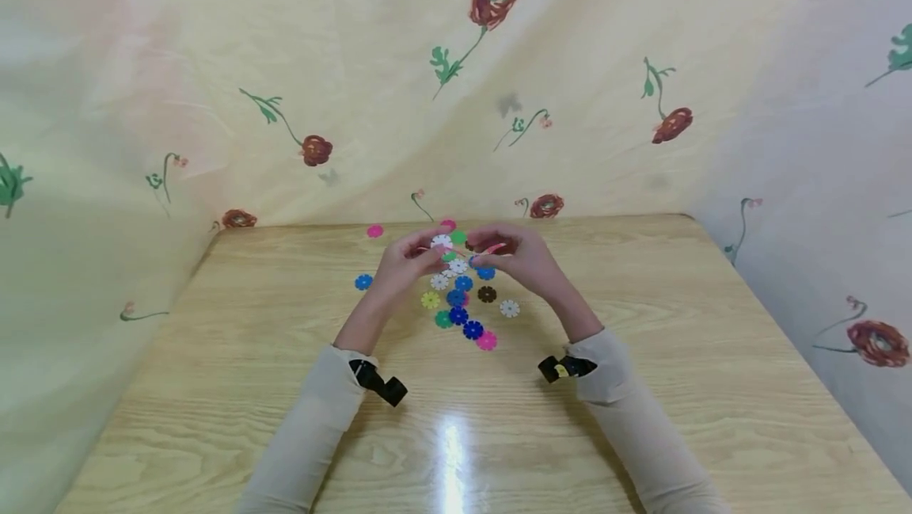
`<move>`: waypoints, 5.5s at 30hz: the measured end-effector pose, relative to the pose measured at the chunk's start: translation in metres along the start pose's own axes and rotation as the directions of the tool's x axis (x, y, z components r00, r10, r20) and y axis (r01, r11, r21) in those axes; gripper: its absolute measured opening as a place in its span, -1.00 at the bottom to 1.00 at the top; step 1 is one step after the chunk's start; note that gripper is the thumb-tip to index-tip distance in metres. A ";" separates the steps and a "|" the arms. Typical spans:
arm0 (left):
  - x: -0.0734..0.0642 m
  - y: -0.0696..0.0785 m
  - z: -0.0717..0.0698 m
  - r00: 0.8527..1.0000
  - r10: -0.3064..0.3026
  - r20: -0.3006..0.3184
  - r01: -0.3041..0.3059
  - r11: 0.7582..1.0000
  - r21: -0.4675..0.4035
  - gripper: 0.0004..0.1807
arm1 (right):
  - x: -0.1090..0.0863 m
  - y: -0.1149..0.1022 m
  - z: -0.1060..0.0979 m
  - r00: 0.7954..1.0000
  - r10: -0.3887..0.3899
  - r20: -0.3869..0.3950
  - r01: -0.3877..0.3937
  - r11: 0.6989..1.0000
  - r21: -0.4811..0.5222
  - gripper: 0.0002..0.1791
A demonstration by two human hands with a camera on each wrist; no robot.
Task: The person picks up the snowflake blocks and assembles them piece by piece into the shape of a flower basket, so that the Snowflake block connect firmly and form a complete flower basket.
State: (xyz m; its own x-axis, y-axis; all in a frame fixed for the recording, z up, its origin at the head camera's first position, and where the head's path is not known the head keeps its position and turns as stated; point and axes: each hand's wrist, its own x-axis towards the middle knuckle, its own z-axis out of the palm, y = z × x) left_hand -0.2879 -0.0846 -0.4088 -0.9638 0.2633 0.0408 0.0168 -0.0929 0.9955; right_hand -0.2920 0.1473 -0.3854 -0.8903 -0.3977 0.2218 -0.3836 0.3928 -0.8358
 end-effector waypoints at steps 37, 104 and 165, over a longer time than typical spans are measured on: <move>0.003 -0.006 -0.002 0.994 -0.086 -0.065 0.085 0.996 -0.015 -0.61 | -0.016 0.069 -0.026 0.921 0.171 0.351 -0.084 0.965 -0.250 -0.85; 0.017 0.006 0.014 0.984 -0.144 -0.104 0.113 0.959 -0.261 -0.61 | 0.008 0.007 0.022 0.935 -0.229 -0.269 0.246 0.969 0.032 -0.89; 0.013 0.002 0.010 0.993 -0.063 -0.096 0.055 0.995 -0.079 -0.69 | 0.023 0.031 -0.012 0.988 0.053 0.147 -0.037 0.993 -0.114 -0.83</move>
State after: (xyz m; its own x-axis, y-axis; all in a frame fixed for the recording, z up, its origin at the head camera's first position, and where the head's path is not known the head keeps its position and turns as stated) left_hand -0.2975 -0.0715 -0.4052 -0.9840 0.1753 -0.0302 -0.0576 -0.1537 0.9864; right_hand -0.3274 0.1608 -0.4003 -0.8637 -0.4939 0.1004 -0.3761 0.4990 -0.7807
